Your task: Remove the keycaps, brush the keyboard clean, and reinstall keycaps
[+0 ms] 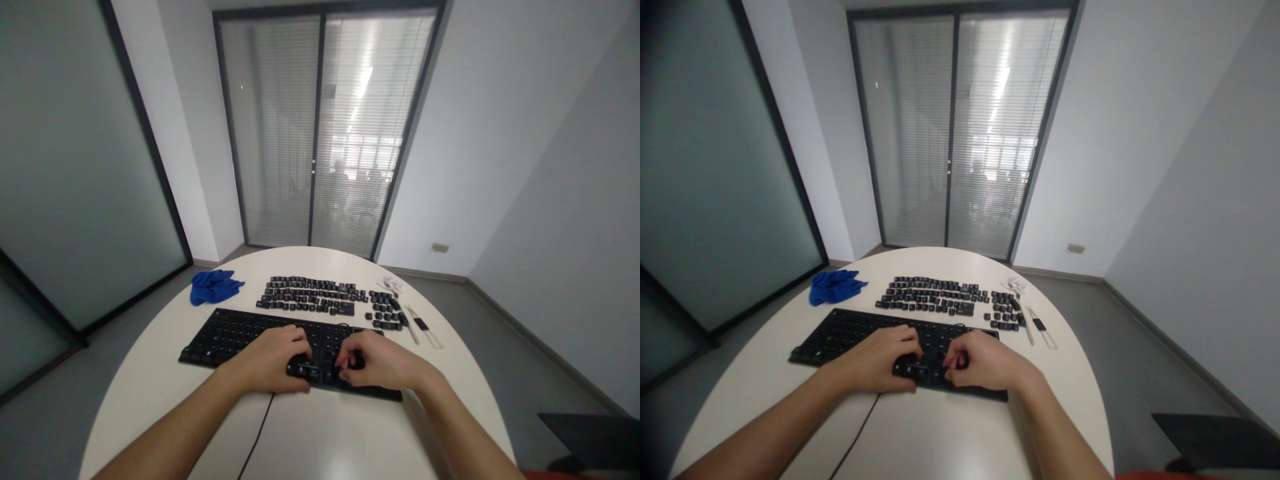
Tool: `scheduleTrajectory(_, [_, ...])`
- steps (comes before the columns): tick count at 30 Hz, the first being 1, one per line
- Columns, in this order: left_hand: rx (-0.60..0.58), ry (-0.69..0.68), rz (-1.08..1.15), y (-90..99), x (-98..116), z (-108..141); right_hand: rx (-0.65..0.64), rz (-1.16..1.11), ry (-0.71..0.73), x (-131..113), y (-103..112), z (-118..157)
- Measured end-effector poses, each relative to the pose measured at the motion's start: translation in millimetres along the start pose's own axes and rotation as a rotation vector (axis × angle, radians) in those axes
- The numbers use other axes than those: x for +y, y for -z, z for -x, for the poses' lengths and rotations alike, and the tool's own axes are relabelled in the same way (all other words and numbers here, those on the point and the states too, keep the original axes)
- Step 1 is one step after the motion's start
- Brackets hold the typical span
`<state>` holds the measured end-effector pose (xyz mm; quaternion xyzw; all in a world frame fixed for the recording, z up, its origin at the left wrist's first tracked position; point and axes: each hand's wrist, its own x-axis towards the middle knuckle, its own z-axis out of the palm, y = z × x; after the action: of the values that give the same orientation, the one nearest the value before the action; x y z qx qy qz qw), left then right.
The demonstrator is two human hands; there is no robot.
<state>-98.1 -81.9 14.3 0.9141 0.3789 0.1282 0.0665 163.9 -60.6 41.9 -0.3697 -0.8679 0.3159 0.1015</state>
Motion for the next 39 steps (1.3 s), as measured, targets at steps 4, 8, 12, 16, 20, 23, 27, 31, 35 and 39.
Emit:
scheduleTrajectory(4, [0.000,-0.003,0.001,-0.4,-0.1,0.3,-0.018,-0.017,-0.008,3.7,-3.0,-1.4])
scheduleTrajectory(8, [0.000,-0.002,0.001,0.4,0.2,0.5,-0.018,0.003,-0.017,3.8,-4.3,-2.2])
scheduleTrajectory(12, [-0.004,-0.002,0.000,1.2,0.1,0.3,-0.012,0.009,-0.005,1.9,-3.8,-2.8])
scheduleTrajectory(16, [0.002,-0.005,-0.004,0.0,-0.6,0.1,-0.011,0.011,-0.012,2.4,-4.1,-4.0])
scheduleTrajectory(20, [0.006,-0.008,-0.008,-1.1,-0.9,0.5,-0.013,0.023,-0.022,4.1,-5.3,-4.8])
scheduleTrajectory(23, [0.003,-0.011,-0.004,-0.9,-0.5,0.9,-0.009,0.040,-0.003,2.7,-5.8,-4.6])
scheduleTrajectory(27, [0.002,-0.006,-0.001,-0.5,0.2,1.0,-0.020,0.068,0.032,-1.0,-6.3,-4.9])
scheduleTrajectory(31, [0.005,-0.010,-0.006,-0.2,0.8,1.1,-0.014,0.072,0.013,-2.6,-6.9,-6.3])
scheduleTrajectory(35, [0.026,-0.012,-0.033,-1.1,2.4,0.5,-0.020,0.046,-0.043,-1.9,-8.3,-6.9])
scheduleTrajectory(39, [0.049,-0.024,-0.054,-4.8,6.5,-1.9,-0.026,0.035,-0.068,-2.3,-8.3,-7.8])
